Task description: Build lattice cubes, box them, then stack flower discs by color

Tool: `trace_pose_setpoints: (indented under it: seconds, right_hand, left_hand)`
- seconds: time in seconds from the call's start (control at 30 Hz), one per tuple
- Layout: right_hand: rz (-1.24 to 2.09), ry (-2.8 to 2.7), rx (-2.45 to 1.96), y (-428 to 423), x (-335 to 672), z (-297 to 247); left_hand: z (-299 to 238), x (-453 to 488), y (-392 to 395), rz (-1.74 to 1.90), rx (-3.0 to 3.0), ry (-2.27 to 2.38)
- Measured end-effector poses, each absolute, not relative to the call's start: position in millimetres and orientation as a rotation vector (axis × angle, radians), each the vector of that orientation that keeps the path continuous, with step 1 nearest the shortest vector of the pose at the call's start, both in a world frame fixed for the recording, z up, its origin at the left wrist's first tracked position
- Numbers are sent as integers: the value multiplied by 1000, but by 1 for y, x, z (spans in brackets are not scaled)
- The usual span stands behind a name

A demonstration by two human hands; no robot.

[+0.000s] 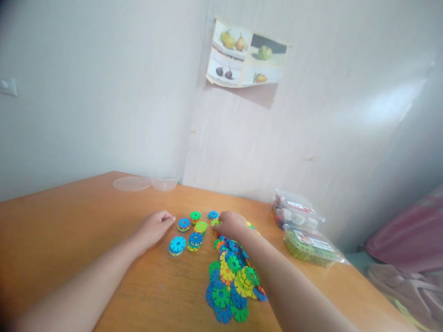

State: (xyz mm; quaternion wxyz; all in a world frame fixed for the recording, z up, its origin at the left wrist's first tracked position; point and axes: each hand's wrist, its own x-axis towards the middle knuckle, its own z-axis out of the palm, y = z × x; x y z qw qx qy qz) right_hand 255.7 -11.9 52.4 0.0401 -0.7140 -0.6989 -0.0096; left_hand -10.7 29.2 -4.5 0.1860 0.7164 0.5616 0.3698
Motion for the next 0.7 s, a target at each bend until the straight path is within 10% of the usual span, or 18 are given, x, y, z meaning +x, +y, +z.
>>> trace_pose_setpoints:
  seconds: [0.7]
  right_hand:
    - [83, -2047, -2233, -7, 330, 56]
  left_hand:
    - [-1, -12, 29, 1025, 2037, 1575]
